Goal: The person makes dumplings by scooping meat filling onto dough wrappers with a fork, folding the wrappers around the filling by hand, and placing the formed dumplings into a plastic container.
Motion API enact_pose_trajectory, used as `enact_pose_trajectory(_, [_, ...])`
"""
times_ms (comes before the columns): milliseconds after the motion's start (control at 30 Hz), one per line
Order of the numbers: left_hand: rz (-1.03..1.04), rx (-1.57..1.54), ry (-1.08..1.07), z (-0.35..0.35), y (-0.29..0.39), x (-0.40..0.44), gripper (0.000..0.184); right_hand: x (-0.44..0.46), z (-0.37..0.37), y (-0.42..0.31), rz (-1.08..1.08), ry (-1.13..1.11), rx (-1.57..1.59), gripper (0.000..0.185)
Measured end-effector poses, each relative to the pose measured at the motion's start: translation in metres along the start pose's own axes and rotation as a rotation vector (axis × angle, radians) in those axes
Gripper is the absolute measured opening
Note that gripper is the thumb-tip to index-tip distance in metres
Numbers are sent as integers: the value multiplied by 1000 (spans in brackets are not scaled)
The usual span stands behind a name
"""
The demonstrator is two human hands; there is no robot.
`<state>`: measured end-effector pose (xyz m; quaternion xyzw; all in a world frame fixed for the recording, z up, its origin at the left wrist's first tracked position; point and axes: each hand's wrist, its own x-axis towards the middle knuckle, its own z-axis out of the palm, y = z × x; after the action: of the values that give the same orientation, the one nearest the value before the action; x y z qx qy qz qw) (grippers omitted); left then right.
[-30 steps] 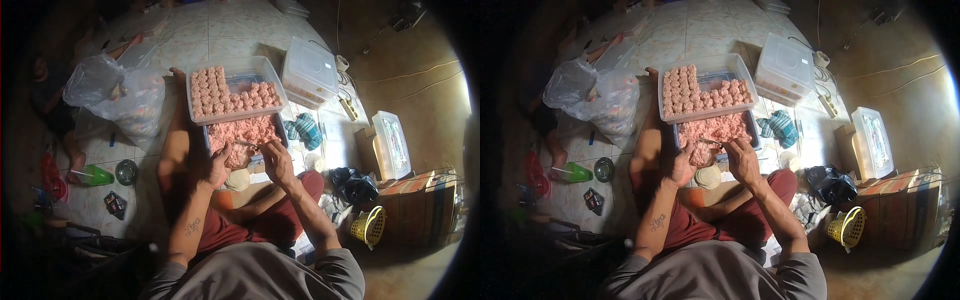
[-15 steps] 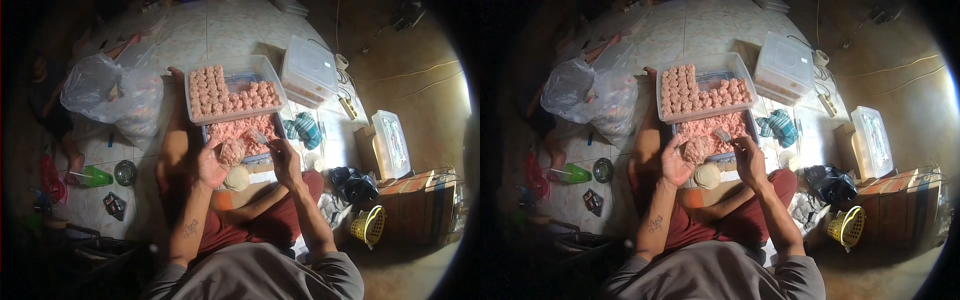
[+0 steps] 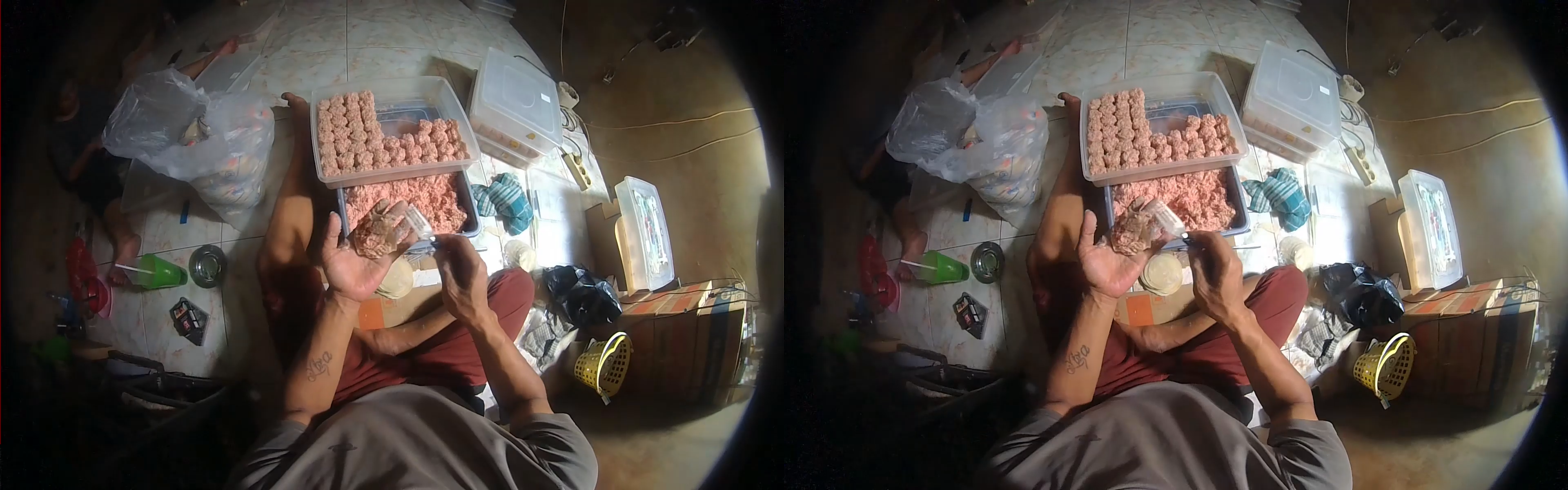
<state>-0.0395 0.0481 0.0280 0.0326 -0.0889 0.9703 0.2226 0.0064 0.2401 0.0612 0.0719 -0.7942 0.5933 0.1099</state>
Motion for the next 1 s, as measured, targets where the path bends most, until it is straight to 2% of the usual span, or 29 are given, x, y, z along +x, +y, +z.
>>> enact_pose_trajectory(33, [13, 45, 60, 4, 0, -1, 89, 1, -3, 6, -51, 39, -105, 15])
enact_pose_trajectory(133, [2, 104, 35, 1, 3, -3, 90, -2, -1, 15, -37, 90, -251, 14])
enact_pose_trajectory(267, [0, 161, 44, -3, 0, -2, 87, 4, 23, 30, -253, 73, -353, 15])
enact_pose_trajectory(367, [72, 236, 131, 3, -5, -2, 86, 7, 28, 35, -222, 100, -390, 15])
enact_pose_trajectory(433, [129, 314, 183, -10, 0, -5, 84, 9, 24, 34, -175, 117, -548, 13])
enact_pose_trajectory(500, [185, 392, 233, -15, 5, -3, 83, 14, 13, 29, -167, 119, -527, 13])
enact_pose_trajectory(567, [185, 616, 234, -14, 5, -6, 80, 16, 7, 12, -130, 104, -462, 13])
enact_pose_trajectory(667, [116, 611, 257, -16, 7, -9, 80, 12, 10, 13, -162, 39, -363, 14])
enact_pose_trajectory(700, [113, 609, 258, -13, 4, -7, 80, 12, 10, 11, -255, -11, -463, 13])
enact_pose_trajectory(767, [115, 512, 198, -6, -3, -3, 81, 11, 16, 20, -242, 2, -440, 13])
enact_pose_trajectory(867, [60, 568, 186, -2, -2, -4, 85, 15, 17, 42, -259, 54, -444, 12])
enact_pose_trajectory(1000, [-37, 472, 168, -18, 14, -9, 89, 21, 10, 51, -164, 97, -445, 10])
